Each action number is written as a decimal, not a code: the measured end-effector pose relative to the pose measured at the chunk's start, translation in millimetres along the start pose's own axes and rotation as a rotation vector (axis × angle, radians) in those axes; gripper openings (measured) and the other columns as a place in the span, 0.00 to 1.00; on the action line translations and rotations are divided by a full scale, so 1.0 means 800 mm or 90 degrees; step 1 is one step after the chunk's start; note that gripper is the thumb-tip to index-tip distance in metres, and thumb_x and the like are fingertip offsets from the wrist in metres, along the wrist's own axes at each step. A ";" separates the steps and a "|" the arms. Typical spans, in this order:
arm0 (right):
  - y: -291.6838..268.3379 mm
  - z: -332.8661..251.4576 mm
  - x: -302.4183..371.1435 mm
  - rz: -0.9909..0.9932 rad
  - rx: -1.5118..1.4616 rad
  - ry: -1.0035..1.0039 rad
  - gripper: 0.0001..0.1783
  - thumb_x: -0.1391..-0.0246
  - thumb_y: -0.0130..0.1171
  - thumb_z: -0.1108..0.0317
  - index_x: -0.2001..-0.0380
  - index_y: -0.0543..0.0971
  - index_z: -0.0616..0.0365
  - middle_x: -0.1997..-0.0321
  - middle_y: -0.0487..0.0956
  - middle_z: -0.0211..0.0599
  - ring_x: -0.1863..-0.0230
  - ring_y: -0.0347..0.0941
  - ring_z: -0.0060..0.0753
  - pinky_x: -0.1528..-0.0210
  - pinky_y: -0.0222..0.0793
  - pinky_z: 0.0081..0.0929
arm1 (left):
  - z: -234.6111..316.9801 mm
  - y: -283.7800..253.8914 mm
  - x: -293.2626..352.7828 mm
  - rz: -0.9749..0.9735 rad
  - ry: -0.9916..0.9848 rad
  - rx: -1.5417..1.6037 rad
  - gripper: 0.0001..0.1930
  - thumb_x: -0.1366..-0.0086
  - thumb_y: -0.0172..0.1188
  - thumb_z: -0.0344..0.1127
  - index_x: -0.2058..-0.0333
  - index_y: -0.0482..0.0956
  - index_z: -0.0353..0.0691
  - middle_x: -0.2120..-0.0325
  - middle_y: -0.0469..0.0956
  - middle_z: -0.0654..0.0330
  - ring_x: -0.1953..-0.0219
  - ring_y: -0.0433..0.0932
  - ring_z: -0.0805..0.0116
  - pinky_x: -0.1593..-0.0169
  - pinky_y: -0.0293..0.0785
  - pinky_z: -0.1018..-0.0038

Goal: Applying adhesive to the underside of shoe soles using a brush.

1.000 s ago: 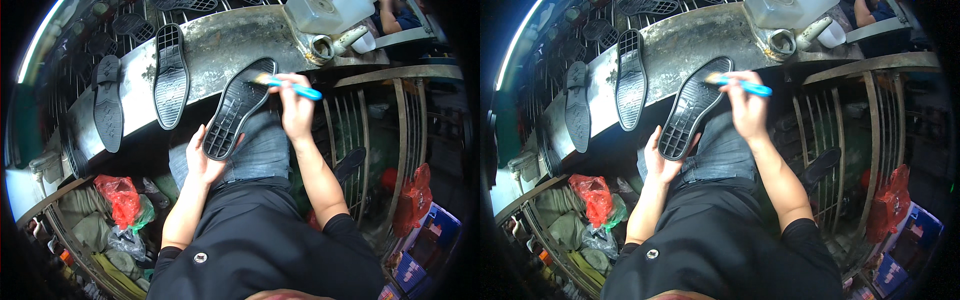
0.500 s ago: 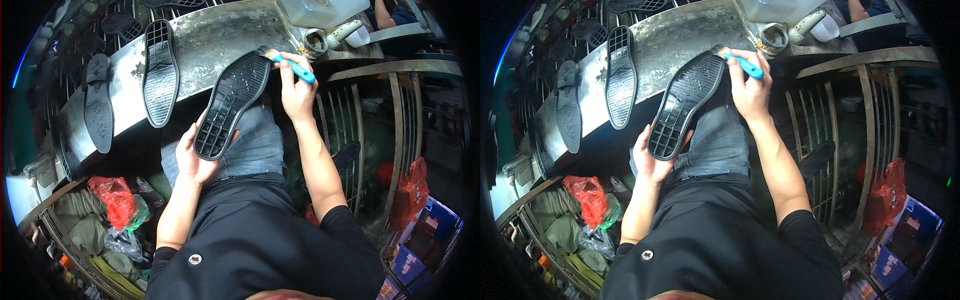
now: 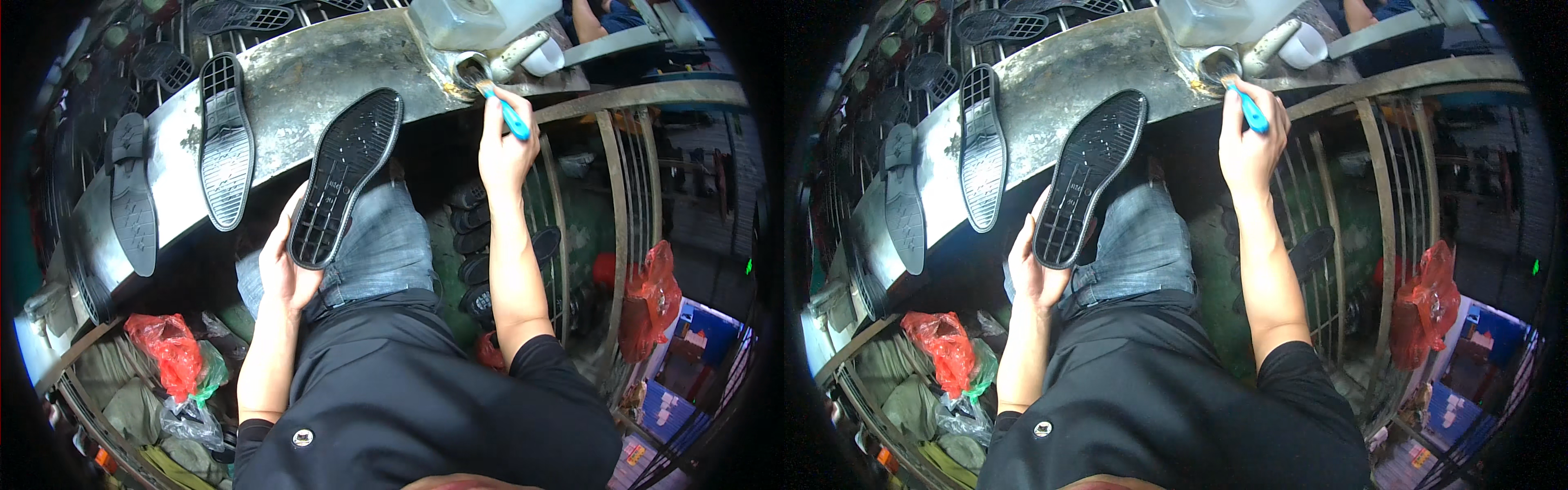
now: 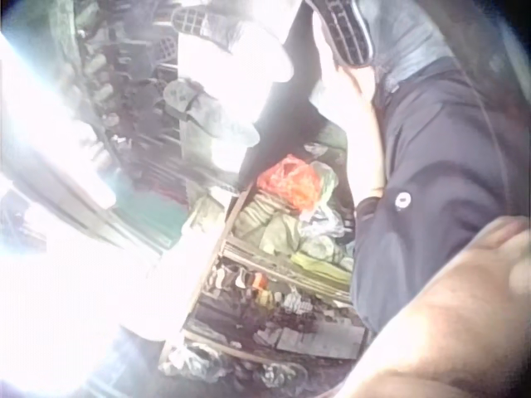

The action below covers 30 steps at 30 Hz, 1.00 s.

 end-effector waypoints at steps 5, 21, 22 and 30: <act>0.053 -0.030 0.061 -0.011 -0.404 0.178 0.10 0.22 0.56 0.69 0.49 0.81 0.65 0.54 0.85 0.39 0.56 0.83 0.28 0.51 0.78 0.29 | -0.006 -0.034 -0.005 0.052 -0.029 0.164 0.36 0.16 0.45 0.60 0.31 0.72 0.30 0.31 0.75 0.41 0.27 0.71 0.43 0.19 0.57 0.42; 0.074 -0.217 0.163 -0.464 -0.443 -0.131 0.08 0.43 0.72 0.66 0.62 0.86 0.57 0.63 0.85 0.37 0.55 0.83 0.47 0.35 0.72 0.50 | 0.004 -0.015 -0.003 -0.018 -0.049 0.210 0.34 0.16 0.42 0.55 0.25 0.65 0.36 0.32 0.76 0.46 0.32 0.77 0.48 0.27 0.70 0.49; 0.079 -0.208 0.139 -0.491 -0.435 -0.095 0.05 0.42 0.71 0.70 0.67 0.86 0.58 0.66 0.86 0.36 0.59 0.84 0.44 0.43 0.76 0.41 | 0.011 -0.022 -0.003 0.060 -0.008 0.116 0.34 0.15 0.41 0.55 0.23 0.63 0.37 0.32 0.76 0.47 0.33 0.78 0.49 0.29 0.73 0.51; 0.098 -0.093 0.054 -0.410 -0.179 0.087 0.11 0.29 0.65 0.63 0.63 0.82 0.61 0.68 0.85 0.44 0.65 0.86 0.44 0.59 0.78 0.36 | 0.029 -0.009 0.000 0.044 0.064 -0.162 0.34 0.15 0.39 0.56 0.24 0.64 0.35 0.40 0.81 0.50 0.57 0.83 0.62 0.61 0.80 0.67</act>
Point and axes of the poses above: each hand's wrist, its own x-axis away from the middle knuckle, its own y-axis out of the palm, z = x × y, the point moved 10 cm from there along -x, towards the middle knuckle
